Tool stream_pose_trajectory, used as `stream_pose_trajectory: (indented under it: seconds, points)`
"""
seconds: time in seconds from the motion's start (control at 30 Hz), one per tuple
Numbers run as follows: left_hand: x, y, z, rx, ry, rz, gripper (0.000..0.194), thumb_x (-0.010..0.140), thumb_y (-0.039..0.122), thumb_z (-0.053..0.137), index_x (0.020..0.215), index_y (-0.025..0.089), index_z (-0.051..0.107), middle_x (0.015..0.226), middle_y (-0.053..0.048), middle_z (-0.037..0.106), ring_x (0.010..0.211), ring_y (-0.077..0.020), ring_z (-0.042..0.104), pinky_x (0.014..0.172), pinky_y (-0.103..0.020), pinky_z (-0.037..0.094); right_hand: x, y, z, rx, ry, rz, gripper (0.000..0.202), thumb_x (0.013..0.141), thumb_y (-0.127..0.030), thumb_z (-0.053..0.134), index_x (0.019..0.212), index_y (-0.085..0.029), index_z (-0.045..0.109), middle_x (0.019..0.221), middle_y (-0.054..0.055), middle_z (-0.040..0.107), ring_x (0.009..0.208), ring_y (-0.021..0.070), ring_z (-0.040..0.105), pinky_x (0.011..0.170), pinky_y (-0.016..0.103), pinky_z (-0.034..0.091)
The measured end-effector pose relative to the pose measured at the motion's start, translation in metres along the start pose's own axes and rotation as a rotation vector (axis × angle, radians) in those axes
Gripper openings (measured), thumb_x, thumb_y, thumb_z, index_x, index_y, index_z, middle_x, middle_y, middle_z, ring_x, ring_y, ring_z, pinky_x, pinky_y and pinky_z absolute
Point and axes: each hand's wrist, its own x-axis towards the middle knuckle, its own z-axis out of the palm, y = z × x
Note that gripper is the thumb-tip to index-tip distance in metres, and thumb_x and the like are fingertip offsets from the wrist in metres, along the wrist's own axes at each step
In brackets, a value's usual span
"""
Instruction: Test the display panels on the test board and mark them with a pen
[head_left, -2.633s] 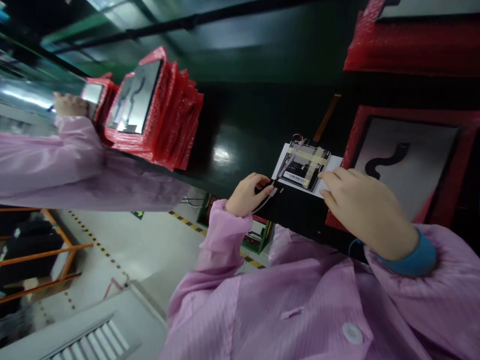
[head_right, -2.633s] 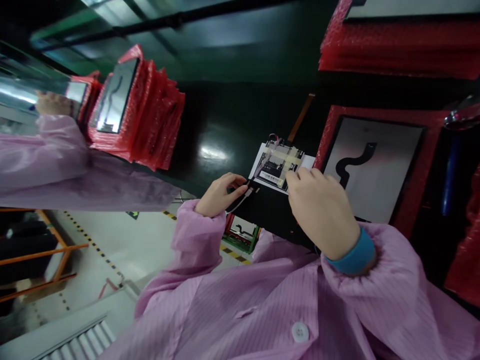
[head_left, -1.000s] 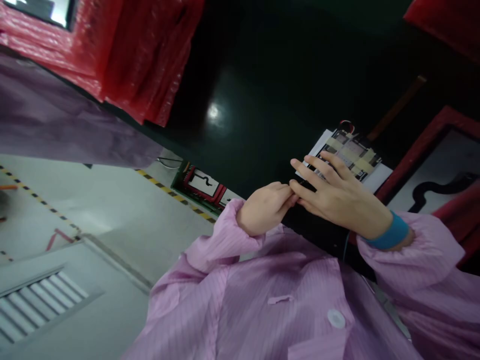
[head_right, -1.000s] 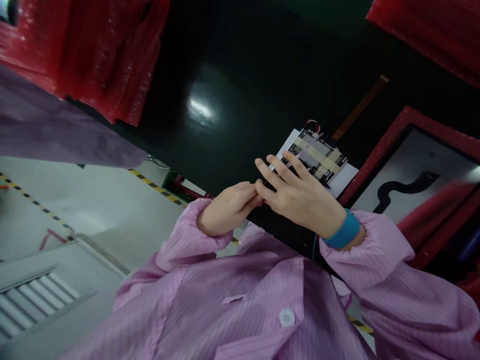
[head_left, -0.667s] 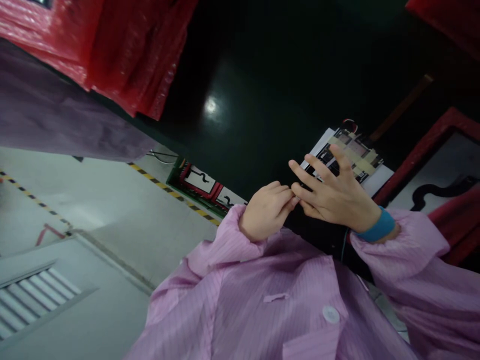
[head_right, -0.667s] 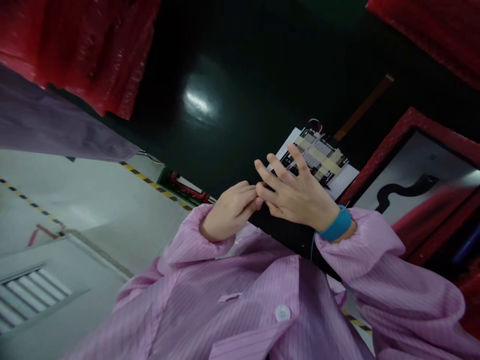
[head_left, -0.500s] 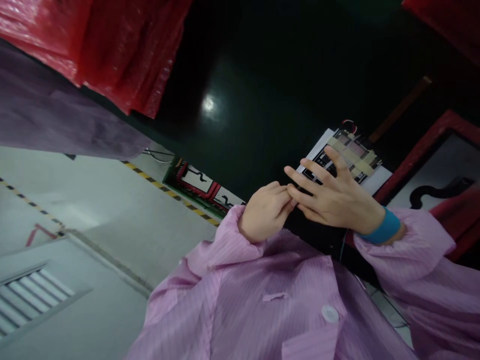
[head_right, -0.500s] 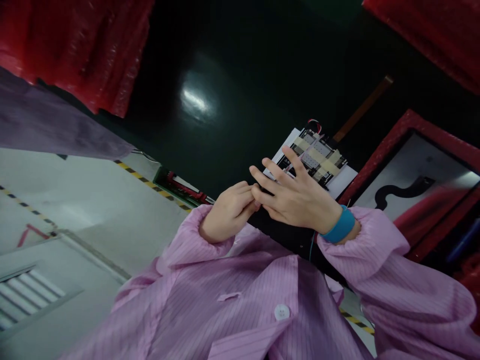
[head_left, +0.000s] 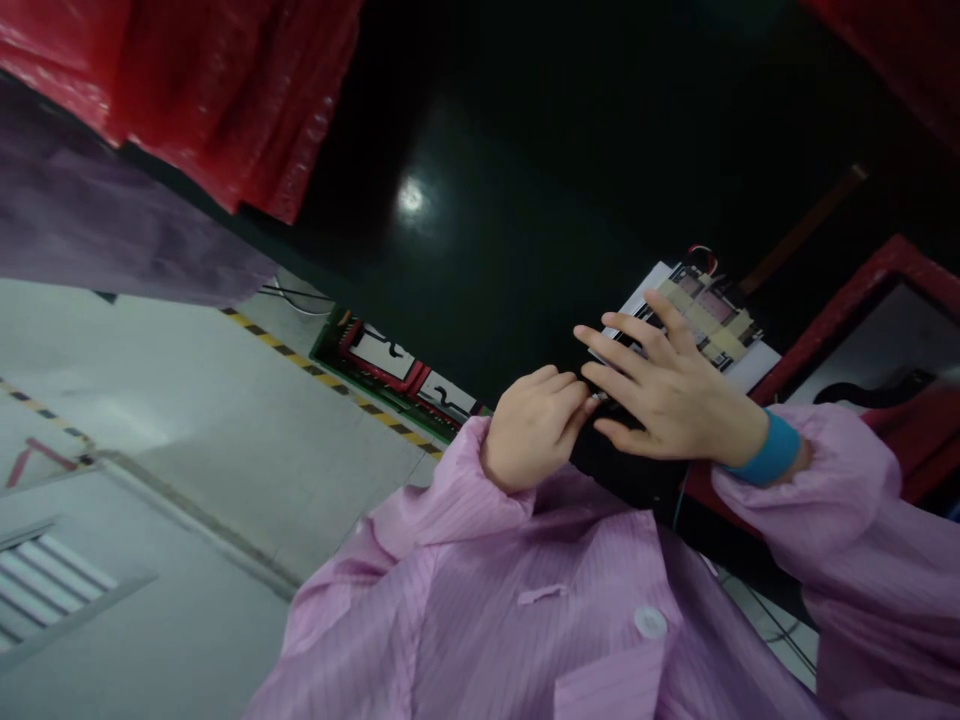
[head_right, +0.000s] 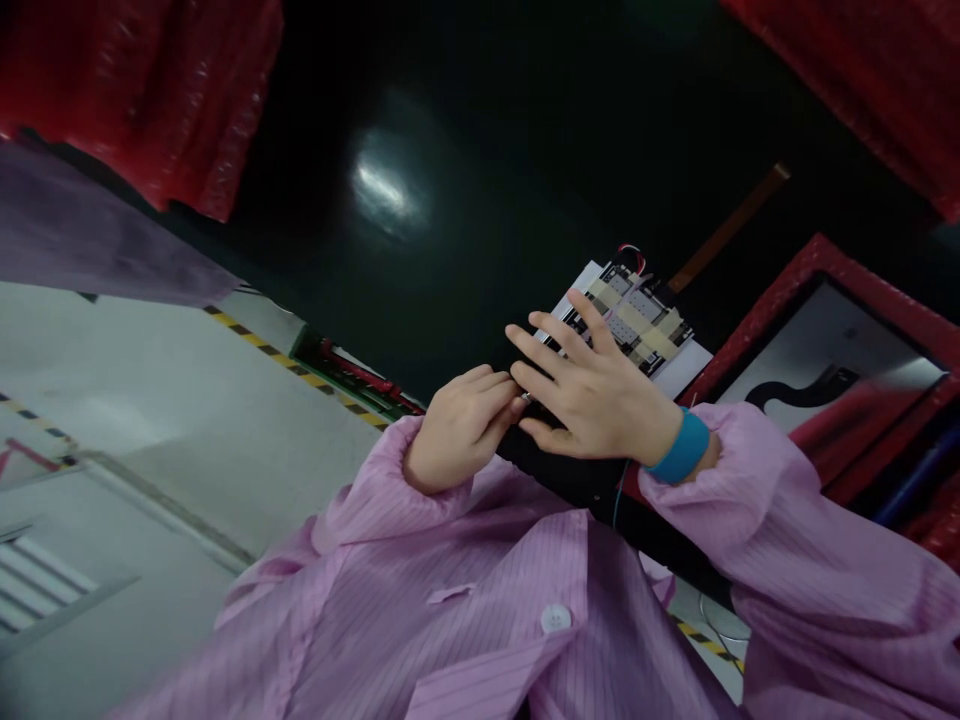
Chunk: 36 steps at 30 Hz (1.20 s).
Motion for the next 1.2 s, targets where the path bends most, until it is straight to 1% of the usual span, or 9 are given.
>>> stream_pose_trajectory:
  seconds: [0.07, 0.17, 0.3, 0.4, 0.6, 0.83, 1.0, 1.1, 1.2]
  points:
    - [0.0, 0.0, 0.0, 0.028, 0.002, 0.017, 0.038, 0.107, 0.026, 0.036, 0.076, 0.018, 0.057, 0.073, -0.004, 0.065, 0.067, -0.0178, 0.05, 0.063, -0.033, 0.04, 0.0, 0.0, -0.006, 0.07, -0.04, 0.064, 0.042, 0.1, -0.046, 0.046, 0.112, -0.012, 0.068, 0.141, 0.015, 0.06, 0.135, 0.0355, 0.046, 0.115, 0.062, 0.035]
    - [0.0, 0.0, 0.0, 0.075, 0.003, 0.036, 0.039, 0.108, 0.028, 0.034, 0.078, 0.018, 0.057, 0.073, -0.004, 0.063, 0.067, -0.0177, 0.05, 0.061, -0.033, 0.039, 0.003, 0.004, -0.015, 0.109, -0.09, 0.101, 0.037, 0.102, -0.04, 0.046, 0.104, -0.012, 0.07, 0.132, 0.013, 0.065, 0.131, 0.0332, 0.049, 0.118, 0.062, 0.033]
    - [0.001, 0.0, 0.002, 0.119, 0.015, 0.057, 0.041, 0.109, 0.03, 0.034, 0.076, 0.019, 0.056, 0.071, -0.003, 0.061, 0.066, -0.0171, 0.048, 0.06, -0.032, 0.038, 0.01, 0.012, -0.022, 0.137, -0.187, 0.071, 0.031, 0.102, -0.031, 0.046, 0.101, -0.013, 0.071, 0.128, 0.011, 0.065, 0.122, 0.0302, 0.053, 0.118, 0.061, 0.033]
    - [0.001, 0.001, 0.002, 0.127, 0.045, 0.077, 0.041, 0.109, 0.029, 0.035, 0.074, 0.018, 0.055, 0.069, -0.002, 0.059, 0.065, -0.0167, 0.046, 0.059, -0.032, 0.037, 0.014, 0.016, -0.024, 0.142, -0.233, 0.038, 0.031, 0.101, -0.03, 0.045, 0.095, -0.014, 0.071, 0.125, 0.012, 0.063, 0.12, 0.0305, 0.052, 0.116, 0.06, 0.037]
    - [-0.002, 0.003, 0.004, 0.13, 0.086, 0.071, 0.04, 0.108, 0.028, 0.036, 0.075, 0.018, 0.055, 0.069, -0.002, 0.058, 0.066, -0.0166, 0.045, 0.058, -0.032, 0.034, 0.012, 0.021, -0.022, 0.179, -0.214, -0.019, 0.029, 0.101, -0.027, 0.044, 0.093, -0.015, 0.069, 0.118, 0.011, 0.061, 0.116, 0.0281, 0.052, 0.116, 0.057, 0.039]
    - [-0.003, 0.003, 0.007, 0.093, 0.106, 0.052, 0.04, 0.108, 0.029, 0.039, 0.073, 0.018, 0.055, 0.066, -0.001, 0.057, 0.065, -0.0159, 0.044, 0.057, -0.033, 0.03, 0.009, 0.022, -0.018, 0.16, -0.167, -0.067, 0.023, 0.1, -0.025, 0.047, 0.091, -0.017, 0.067, 0.113, 0.01, 0.059, 0.11, 0.026, 0.05, 0.117, 0.057, 0.035]
    - [-0.005, 0.001, 0.003, 0.04, 0.066, 0.05, 0.039, 0.108, 0.029, 0.038, 0.075, 0.018, 0.056, 0.066, -0.001, 0.057, 0.065, -0.0158, 0.045, 0.057, -0.033, 0.031, 0.007, 0.028, -0.018, 0.193, -0.156, -0.078, 0.022, 0.1, -0.025, 0.047, 0.089, -0.017, 0.065, 0.11, 0.009, 0.058, 0.107, 0.0244, 0.05, 0.116, 0.055, 0.038]
    - [-0.006, -0.003, 0.0, -0.044, 0.027, 0.036, 0.041, 0.108, 0.029, 0.035, 0.075, 0.018, 0.056, 0.068, -0.001, 0.059, 0.064, -0.0153, 0.046, 0.058, -0.032, 0.035, 0.0, 0.042, -0.027, 0.187, -0.119, -0.038, 0.027, 0.102, -0.028, 0.044, 0.085, -0.018, 0.064, 0.107, 0.011, 0.056, 0.106, 0.026, 0.051, 0.115, 0.057, 0.039]
    - [-0.004, -0.005, -0.003, -0.127, 0.042, 0.024, 0.041, 0.109, 0.03, 0.033, 0.078, 0.018, 0.056, 0.069, -0.001, 0.061, 0.063, -0.0146, 0.046, 0.059, -0.03, 0.036, -0.005, 0.048, -0.035, 0.175, -0.12, 0.046, 0.032, 0.103, -0.033, 0.042, 0.084, -0.019, 0.064, 0.112, 0.013, 0.055, 0.112, 0.0297, 0.051, 0.115, 0.06, 0.038]
